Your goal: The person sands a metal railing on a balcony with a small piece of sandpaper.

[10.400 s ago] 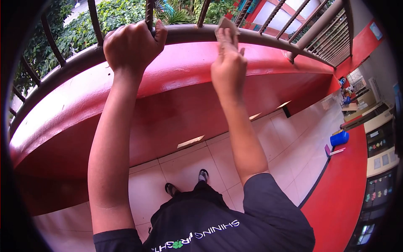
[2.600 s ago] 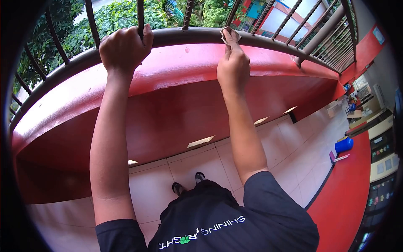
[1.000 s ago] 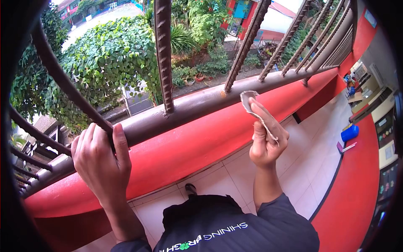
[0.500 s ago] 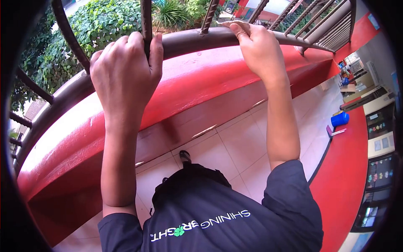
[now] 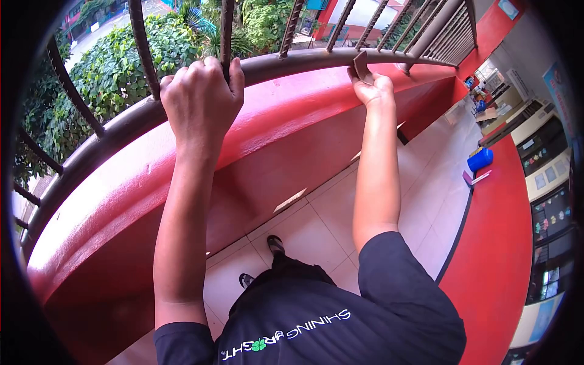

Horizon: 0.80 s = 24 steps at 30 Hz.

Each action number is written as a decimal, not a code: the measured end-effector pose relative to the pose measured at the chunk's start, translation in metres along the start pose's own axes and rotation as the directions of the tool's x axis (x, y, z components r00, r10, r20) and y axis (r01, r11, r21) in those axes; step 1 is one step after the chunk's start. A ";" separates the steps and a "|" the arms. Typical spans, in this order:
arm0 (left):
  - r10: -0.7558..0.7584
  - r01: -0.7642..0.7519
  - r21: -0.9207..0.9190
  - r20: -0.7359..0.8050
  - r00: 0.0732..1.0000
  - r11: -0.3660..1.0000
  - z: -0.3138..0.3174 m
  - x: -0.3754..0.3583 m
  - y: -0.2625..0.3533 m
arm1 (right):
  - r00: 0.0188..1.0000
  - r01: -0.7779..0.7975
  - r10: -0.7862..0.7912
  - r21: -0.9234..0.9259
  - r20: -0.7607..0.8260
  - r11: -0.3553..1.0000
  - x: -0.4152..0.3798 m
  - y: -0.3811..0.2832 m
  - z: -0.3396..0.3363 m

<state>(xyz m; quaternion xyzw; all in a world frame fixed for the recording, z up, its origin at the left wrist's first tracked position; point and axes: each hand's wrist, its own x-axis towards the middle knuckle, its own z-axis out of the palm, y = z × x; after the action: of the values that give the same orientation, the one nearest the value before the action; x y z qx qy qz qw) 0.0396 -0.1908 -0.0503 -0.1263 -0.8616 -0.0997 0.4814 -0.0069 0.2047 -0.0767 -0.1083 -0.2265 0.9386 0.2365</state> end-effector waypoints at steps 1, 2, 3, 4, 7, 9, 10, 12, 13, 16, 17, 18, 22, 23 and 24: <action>0.005 -0.006 0.006 0.011 1.000 1.000 0.000 0.001 -0.001 | 0.994 -0.094 0.102 0.176 -0.036 0.980 0.009 -0.005 0.000; 0.009 -0.009 0.027 0.022 1.000 1.000 -0.001 0.001 0.000 | 0.995 -0.019 0.033 0.150 -0.091 0.988 0.015 -0.011 -0.004; 0.011 -0.011 0.030 0.012 1.000 0.999 -0.003 0.002 0.000 | 0.988 0.115 -0.122 -0.070 -0.094 0.991 0.016 -0.014 -0.011; 0.003 -0.003 0.022 0.015 1.000 1.000 -0.003 0.002 0.000 | 0.969 0.174 -0.189 -0.101 -0.157 0.979 0.027 -0.022 -0.018; -0.021 0.019 0.034 0.053 0.998 0.999 -0.006 0.003 0.004 | 0.809 0.382 -0.412 -0.157 -0.419 0.911 0.030 -0.047 -0.016; -0.029 0.026 0.048 0.066 0.997 0.999 -0.009 0.005 0.006 | 0.742 0.473 -0.526 -0.231 -0.417 0.850 0.052 -0.060 -0.024; -0.032 0.030 0.026 0.046 0.998 0.999 -0.009 0.005 0.008 | 0.812 0.458 -0.504 -0.215 -0.295 0.863 0.059 -0.064 -0.021; -0.045 0.042 0.039 0.078 0.996 0.998 -0.011 0.006 0.011 | 0.925 0.338 -0.348 -0.087 -0.155 0.937 0.068 -0.070 -0.019; -0.050 0.046 0.044 0.089 0.995 0.998 -0.012 0.007 0.013 | 0.968 0.222 -0.217 0.028 -0.126 0.975 0.069 -0.070 -0.015; -0.077 0.068 0.070 0.137 0.988 0.995 -0.015 0.008 0.017 | 0.996 0.086 -0.073 0.282 -0.055 0.956 0.073 -0.074 -0.017; -0.082 0.070 0.085 0.149 0.985 0.994 -0.015 0.008 0.018 | 0.998 0.044 -0.027 0.322 -0.057 0.946 0.080 -0.073 -0.018; -0.089 0.077 0.082 0.146 0.985 0.994 -0.015 0.009 0.018 | 0.998 0.001 0.021 0.362 -0.055 0.932 0.090 -0.072 -0.021; -0.064 0.051 0.087 0.144 0.987 0.995 -0.014 0.008 0.019 | 0.992 -0.103 0.123 0.443 -0.016 0.891 0.124 -0.067 -0.017; -0.066 0.054 0.085 0.142 0.988 0.995 -0.013 0.007 0.019 | 0.986 -0.131 0.161 0.419 -0.038 0.899 0.109 -0.060 -0.008; -0.068 0.057 0.078 0.149 0.987 0.995 -0.013 0.008 0.019 | 0.992 -0.101 0.121 0.381 -0.028 0.919 0.073 -0.031 0.010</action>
<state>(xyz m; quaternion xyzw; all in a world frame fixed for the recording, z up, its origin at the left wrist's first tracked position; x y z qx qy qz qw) 0.0525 -0.1754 -0.0357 -0.0884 -0.9023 -0.0730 0.4156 -0.0606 0.2608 -0.0600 -0.0972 -0.0286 0.9735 0.2050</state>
